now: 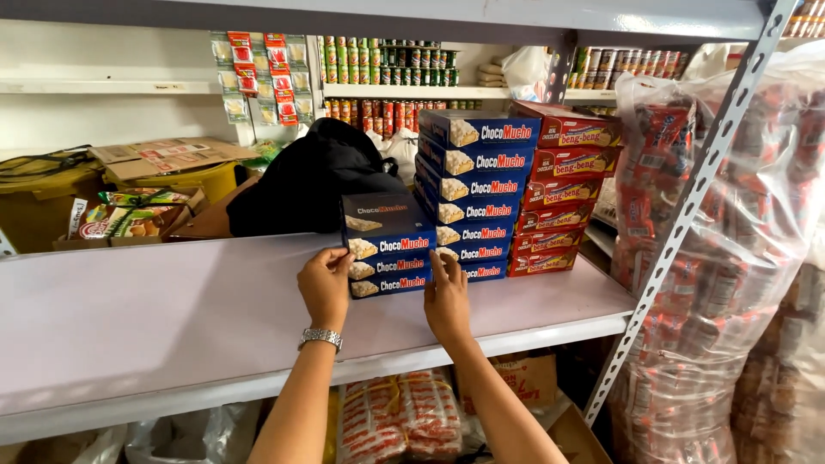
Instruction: Organizing and stocking boxes of snacks on retail shelves in a grocery store backroom or aisle.
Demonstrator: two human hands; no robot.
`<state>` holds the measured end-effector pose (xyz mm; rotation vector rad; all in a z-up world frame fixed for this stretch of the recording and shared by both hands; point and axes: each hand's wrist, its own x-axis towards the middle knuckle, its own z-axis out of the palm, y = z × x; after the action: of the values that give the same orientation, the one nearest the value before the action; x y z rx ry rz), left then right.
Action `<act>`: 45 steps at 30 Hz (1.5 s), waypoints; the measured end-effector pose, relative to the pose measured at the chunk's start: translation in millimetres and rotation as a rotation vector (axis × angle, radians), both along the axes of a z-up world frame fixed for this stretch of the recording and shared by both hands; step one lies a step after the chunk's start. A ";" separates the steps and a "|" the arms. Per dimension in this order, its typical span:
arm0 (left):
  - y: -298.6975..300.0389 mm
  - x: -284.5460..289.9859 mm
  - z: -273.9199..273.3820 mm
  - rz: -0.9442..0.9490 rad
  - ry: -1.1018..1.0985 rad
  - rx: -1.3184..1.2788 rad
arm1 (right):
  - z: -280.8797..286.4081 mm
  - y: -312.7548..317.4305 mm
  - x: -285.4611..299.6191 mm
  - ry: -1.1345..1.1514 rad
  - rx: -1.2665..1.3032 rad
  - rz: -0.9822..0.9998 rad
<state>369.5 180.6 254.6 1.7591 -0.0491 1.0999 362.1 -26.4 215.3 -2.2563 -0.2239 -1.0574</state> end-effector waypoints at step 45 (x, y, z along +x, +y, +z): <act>-65.3 -231.5 -164.6 -0.491 0.295 -0.323 | -230.5 -52.1 -195.6 0.117 0.161 0.441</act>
<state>138.0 115.3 90.0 1.4902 -0.1092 0.4589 166.4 -78.5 -15.2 -1.9905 -0.5380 -0.6832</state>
